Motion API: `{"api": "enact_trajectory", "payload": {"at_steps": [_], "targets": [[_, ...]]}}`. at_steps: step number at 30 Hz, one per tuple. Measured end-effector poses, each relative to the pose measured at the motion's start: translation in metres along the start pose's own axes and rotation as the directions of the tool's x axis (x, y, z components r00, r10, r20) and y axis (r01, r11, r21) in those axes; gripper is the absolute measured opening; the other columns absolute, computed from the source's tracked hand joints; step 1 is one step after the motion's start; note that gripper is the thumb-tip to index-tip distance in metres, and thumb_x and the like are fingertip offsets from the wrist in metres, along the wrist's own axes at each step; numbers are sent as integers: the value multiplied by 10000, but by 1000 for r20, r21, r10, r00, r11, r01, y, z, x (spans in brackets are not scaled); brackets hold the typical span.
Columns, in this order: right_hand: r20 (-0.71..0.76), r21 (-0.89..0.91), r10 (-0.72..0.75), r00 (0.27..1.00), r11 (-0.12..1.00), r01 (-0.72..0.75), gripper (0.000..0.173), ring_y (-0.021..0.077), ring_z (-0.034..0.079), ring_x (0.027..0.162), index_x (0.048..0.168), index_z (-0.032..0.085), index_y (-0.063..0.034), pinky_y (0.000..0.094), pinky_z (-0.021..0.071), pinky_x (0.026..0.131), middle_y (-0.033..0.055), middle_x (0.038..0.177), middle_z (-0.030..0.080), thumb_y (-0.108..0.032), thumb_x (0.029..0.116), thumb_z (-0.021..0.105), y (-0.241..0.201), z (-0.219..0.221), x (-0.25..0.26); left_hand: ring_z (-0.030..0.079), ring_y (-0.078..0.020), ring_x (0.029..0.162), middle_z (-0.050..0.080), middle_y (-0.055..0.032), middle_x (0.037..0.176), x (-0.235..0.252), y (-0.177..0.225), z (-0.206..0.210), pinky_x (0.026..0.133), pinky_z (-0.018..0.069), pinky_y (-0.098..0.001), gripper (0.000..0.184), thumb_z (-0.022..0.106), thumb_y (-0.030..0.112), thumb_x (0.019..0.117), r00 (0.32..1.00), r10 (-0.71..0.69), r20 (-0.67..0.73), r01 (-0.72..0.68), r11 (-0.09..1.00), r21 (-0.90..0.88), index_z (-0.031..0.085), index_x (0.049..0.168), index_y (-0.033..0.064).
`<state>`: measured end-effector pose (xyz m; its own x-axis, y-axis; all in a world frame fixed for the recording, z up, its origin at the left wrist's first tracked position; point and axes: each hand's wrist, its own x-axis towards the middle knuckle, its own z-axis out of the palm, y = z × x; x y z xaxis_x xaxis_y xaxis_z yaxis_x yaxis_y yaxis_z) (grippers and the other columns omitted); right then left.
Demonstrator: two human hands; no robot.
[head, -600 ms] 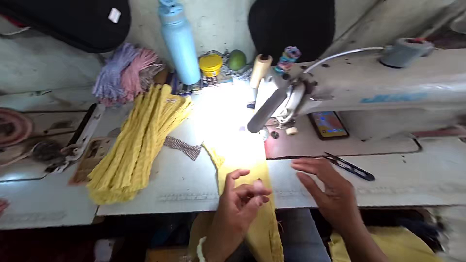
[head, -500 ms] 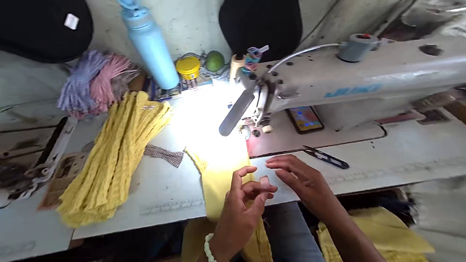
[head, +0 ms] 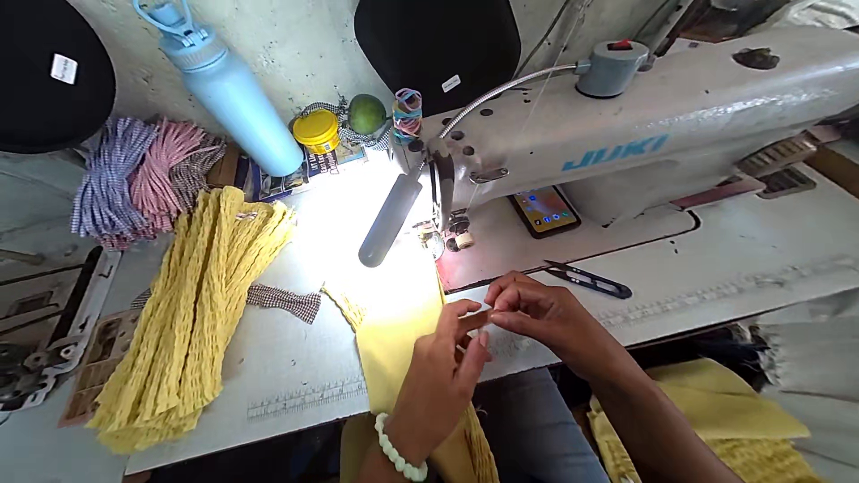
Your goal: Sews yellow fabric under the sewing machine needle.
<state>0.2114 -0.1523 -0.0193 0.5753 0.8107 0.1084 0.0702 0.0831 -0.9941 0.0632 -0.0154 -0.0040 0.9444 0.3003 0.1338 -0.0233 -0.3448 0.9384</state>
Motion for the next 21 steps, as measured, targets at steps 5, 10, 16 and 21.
{"api": "enact_trajectory", "payload": {"at_steps": [5,10,16,21], "targets": [[-62,183,-11,998,983,22,100,51,666,958,917,739,-183,219,569,840,-55,1030,706,-262,954,690,6,-23,-4,628,-133,670,717,-97,944,31,-17,-3,619,542,-268,252,570,164,1016,960,243,-139,-148,862,484,721,1145,10],[-135,109,30,990,994,-15,97,56,677,947,939,731,-147,212,562,845,-31,1037,727,-208,963,659,5,-44,-3,726,-344,897,557,-191,1454,84,-13,-9,713,574,-478,405,490,230,1066,981,-192,4,116,609,784,554,1421,46],[-291,-28,181,939,980,-198,77,84,665,851,965,668,-41,258,558,815,16,923,701,-58,973,594,3,-44,42,740,-334,809,696,-154,1287,86,-26,-4,635,564,-473,319,509,179,1050,996,-88,27,14,433,901,699,1267,41],[-238,-149,196,951,960,-236,40,73,621,764,984,651,-13,237,528,728,40,872,672,-48,971,665,2,-31,82,713,-270,699,738,-106,907,64,-47,-8,543,552,-377,243,602,120,964,958,284,-29,-107,452,886,760,1135,51]]}}
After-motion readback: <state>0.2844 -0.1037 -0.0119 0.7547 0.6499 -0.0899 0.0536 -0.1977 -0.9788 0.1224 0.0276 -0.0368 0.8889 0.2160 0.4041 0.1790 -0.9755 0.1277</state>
